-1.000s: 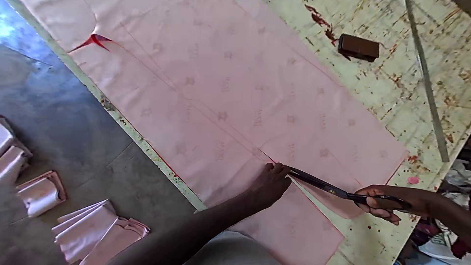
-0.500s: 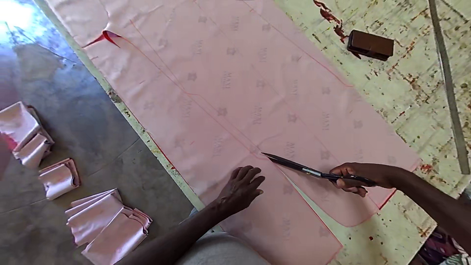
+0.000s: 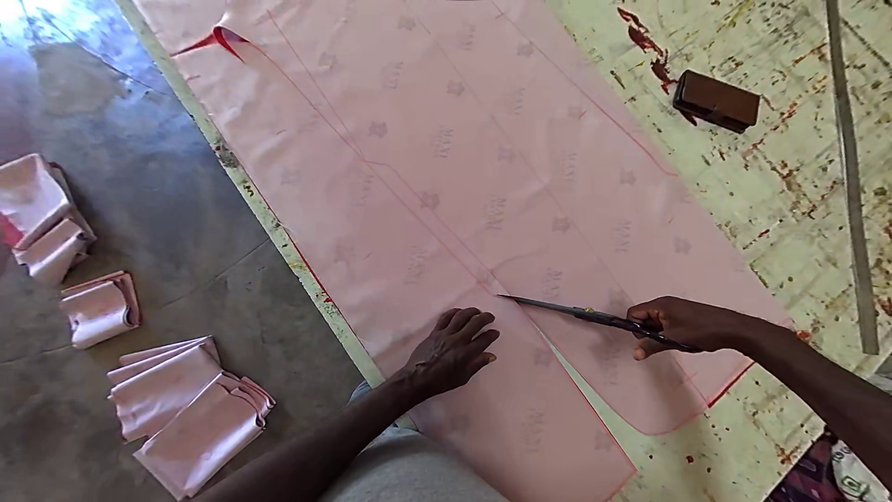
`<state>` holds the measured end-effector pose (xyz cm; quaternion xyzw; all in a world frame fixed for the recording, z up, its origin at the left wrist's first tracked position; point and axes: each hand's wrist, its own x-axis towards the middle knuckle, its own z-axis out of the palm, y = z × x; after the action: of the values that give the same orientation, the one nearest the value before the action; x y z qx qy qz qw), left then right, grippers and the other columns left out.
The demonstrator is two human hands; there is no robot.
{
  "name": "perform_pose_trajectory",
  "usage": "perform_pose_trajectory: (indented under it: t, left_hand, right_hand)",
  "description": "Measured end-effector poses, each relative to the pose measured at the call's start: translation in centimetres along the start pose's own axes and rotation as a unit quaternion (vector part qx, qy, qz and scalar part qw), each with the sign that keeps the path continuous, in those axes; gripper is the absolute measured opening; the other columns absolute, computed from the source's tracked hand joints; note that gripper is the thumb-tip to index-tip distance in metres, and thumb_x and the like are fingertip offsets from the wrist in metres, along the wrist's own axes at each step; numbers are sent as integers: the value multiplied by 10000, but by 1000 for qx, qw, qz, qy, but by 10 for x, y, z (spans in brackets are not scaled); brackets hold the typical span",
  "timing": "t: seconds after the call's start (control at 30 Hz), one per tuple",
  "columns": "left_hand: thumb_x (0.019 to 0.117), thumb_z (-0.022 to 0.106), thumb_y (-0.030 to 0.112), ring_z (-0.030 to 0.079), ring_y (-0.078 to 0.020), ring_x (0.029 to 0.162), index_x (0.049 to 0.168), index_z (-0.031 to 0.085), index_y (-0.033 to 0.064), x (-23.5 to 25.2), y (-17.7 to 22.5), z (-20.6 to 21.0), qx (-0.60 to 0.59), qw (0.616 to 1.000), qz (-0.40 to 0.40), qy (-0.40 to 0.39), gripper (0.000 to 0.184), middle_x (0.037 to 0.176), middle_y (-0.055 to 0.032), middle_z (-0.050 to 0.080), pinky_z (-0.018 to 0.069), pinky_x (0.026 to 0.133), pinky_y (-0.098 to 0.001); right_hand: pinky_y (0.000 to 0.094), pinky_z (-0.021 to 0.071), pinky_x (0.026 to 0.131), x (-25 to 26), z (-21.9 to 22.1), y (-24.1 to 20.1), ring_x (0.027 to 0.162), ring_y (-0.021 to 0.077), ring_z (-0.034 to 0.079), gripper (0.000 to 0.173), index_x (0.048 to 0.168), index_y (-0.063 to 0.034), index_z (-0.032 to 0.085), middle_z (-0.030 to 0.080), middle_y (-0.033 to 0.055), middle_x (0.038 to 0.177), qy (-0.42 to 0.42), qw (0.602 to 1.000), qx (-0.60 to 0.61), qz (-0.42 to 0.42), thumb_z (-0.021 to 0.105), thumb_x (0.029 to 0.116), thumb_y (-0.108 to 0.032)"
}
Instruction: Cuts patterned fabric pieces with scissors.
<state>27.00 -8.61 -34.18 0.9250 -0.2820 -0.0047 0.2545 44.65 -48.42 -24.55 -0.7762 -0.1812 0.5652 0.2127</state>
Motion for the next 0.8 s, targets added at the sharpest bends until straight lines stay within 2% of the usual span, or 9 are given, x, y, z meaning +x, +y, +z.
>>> perform_pose_trajectory:
  t: [0.23,0.43,0.5,0.6,0.8]
  left_hand:
    - [1048,504,446,479,-246,1380,1280,693,197,0,0,-1,3,1000,4,0,389,1440,-38,569,381,1150,-470]
    - [1049,500,443,485,-248,1376,1277,696,195,0,-1,0,8,1000,8,2,390,1434,-43,575,382,1149,-472]
    - [1050,494,450,473,-239,1389,1276,697,206,0,-1,0,11,1000,4,5,390,1437,-32,572,344,1177,-495]
    - [1036,530,451,435,-268,1436,1261,707,213,0,-1,1,2,1000,-2,11,372,1426,-33,584,217,1239,-602]
    - [1035,535,440,414,-293,1455,1247,716,210,1,-2,1,-8,1000,1,9,362,1420,-48,588,192,1250,-613]
  right_hand:
    - [272,388,497,2,-4,-1,505,99,478,458,778,-130,645,515,-11,582,17,999,-25,-17,886,733,-517]
    - [275,381,466,1,-4,-3,473,99,470,446,740,-132,641,503,-11,553,33,998,-46,-20,899,724,-495]
    - [265,384,477,1,-3,1,484,91,472,478,750,-143,638,506,-18,563,27,998,-43,-27,875,727,-558]
    - [264,391,482,1,3,2,490,89,477,481,776,-143,646,516,-19,573,25,999,-29,-34,858,743,-574]
    - [269,392,492,5,9,-10,499,89,476,505,789,-149,651,512,-26,578,32,998,-40,-28,846,732,-611]
